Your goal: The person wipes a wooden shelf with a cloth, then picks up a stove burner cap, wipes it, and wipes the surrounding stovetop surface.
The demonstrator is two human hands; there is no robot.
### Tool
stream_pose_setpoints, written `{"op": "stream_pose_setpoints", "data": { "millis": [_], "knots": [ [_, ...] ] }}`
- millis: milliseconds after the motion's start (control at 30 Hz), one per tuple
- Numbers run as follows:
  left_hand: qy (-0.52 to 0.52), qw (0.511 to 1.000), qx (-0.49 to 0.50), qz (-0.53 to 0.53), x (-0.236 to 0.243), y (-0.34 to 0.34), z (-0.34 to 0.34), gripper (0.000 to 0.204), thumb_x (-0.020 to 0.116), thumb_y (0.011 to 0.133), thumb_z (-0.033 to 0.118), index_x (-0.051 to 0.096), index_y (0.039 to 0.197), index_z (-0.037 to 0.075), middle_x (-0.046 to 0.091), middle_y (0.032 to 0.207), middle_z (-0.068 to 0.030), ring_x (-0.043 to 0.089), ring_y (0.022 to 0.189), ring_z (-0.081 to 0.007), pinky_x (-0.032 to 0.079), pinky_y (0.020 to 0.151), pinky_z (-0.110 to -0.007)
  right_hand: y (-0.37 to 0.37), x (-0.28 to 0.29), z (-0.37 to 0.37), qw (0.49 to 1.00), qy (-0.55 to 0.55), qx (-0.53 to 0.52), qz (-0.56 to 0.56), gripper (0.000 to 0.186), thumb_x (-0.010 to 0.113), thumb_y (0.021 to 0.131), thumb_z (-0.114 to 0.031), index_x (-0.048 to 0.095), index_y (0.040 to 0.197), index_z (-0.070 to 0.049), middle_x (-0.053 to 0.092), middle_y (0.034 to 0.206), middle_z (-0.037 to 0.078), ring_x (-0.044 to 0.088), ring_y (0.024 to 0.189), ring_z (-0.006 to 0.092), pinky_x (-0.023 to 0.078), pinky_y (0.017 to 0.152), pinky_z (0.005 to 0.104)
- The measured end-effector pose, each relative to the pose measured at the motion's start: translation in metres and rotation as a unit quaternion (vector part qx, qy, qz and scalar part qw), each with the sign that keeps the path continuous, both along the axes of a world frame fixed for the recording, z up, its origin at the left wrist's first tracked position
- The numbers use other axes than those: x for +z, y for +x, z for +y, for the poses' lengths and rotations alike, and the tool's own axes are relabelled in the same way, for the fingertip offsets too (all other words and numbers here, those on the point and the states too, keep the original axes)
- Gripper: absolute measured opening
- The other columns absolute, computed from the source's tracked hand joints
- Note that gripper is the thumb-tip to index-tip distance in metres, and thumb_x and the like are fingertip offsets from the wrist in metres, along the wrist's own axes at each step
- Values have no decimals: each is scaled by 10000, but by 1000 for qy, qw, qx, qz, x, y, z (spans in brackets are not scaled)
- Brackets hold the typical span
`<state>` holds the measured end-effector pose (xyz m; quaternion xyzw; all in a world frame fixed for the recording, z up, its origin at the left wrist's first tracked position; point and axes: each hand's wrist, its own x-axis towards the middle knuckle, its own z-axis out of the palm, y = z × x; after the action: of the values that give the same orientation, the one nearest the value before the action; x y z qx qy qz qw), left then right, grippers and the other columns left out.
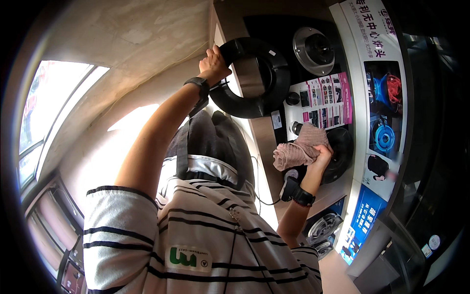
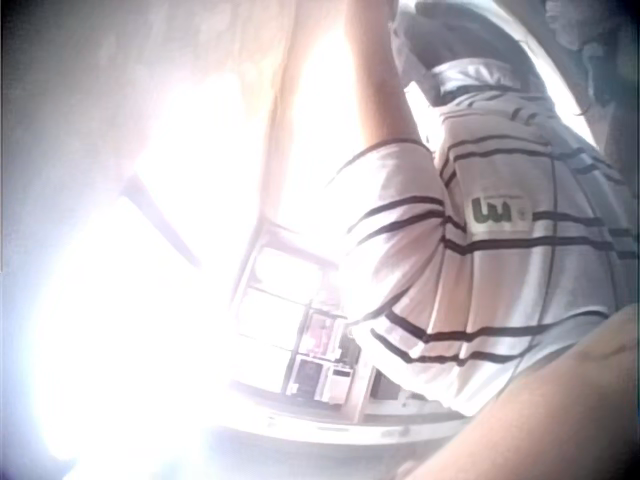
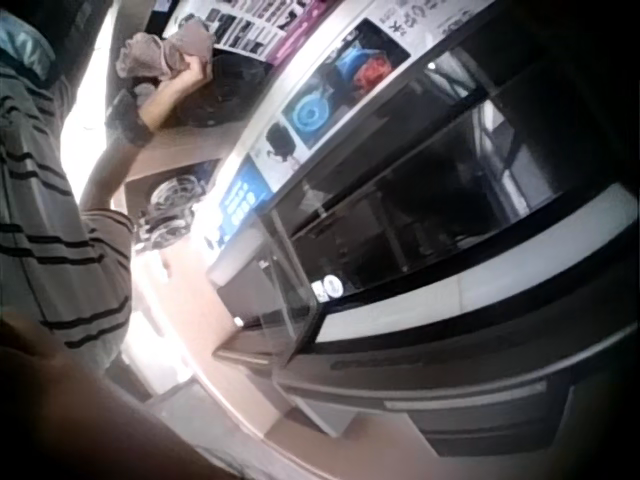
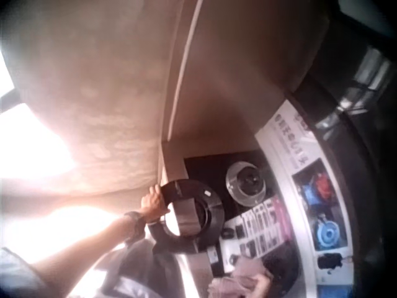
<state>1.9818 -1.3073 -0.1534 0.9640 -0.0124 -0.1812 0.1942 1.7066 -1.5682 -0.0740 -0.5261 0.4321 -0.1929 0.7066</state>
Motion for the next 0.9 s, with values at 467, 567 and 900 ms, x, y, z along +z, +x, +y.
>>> {"op": "stream_pose_setpoints", "data": {
  "millis": [467,567,900],
  "knots": [
    [191,897,-222,-332,99,-10,78,472,606,616,41,418,1049,59,459,1028,-53,521,910,-231,520,609,-343,23,7,-110,999,43,0,-32,317,470,619,-53,589,900,32,611,940,117,607,875,262,491,789,362],
    [397,767,-286,-416,76,-16,108,437,589,669,123,450,1082,120,439,996,14,493,883,-95,477,507,-191,51,21,-132,998,37,-43,-20,328,475,667,-66,582,958,40,607,1001,134,588,954,278,469,847,385],
    [595,762,-142,-212,-31,-64,254,448,580,769,155,430,1184,79,476,1110,-56,534,970,-146,532,672,-218,166,-43,-178,1000,15,-17,19,344,532,764,-133,577,1050,54,606,1056,151,586,987,266,456,868,347]
  ]
}}
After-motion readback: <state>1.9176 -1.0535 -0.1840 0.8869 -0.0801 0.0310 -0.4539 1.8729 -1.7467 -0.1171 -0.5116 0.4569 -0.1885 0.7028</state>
